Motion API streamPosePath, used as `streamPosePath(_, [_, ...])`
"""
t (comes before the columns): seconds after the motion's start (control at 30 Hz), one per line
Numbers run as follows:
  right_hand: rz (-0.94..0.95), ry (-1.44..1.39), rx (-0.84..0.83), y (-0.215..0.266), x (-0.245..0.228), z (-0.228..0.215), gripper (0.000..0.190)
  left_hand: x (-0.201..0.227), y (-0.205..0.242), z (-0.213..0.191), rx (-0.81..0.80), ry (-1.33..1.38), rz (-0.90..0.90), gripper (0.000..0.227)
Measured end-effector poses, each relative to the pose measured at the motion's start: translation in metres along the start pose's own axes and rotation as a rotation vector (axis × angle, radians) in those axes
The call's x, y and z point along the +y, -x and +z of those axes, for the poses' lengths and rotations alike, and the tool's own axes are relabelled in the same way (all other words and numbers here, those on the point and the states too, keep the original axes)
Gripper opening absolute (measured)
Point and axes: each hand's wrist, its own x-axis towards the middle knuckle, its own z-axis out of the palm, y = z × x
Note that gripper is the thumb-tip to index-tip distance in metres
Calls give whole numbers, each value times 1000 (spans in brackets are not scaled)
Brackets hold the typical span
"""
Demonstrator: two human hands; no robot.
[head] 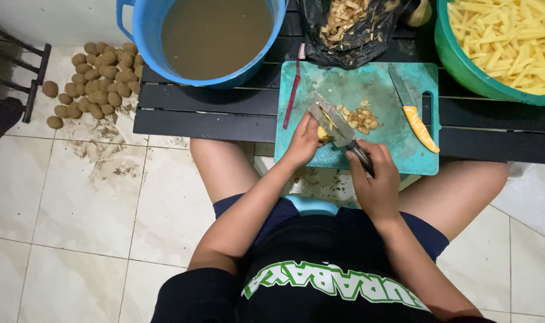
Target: Peeling and slicing a potato on a cutting board using a knife
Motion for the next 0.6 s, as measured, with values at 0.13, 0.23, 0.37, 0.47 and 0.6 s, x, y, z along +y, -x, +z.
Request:
streamPosePath(0.13, [24,54,1,-7,-3,-1,26,-28,-7,-10,-1,-1,-20,39])
streamPosePath(0.23, [-13,16,10,-10,-6,-2,24,-57,-4,-11,-63,-35,-36,64])
streamPosePath(0.37, [-33,77,114,-24,8,-2,22,14,-7,8,-153,-3,-33,50])
streamPosePath(0.47, [-9,32,154,-39,35,-4,19,24,-13,11,-154,16,-61,44])
streamPosePath(0.6, [45,-111,150,-45,54,-11,18,45,-18,10,-84,348,-131,40])
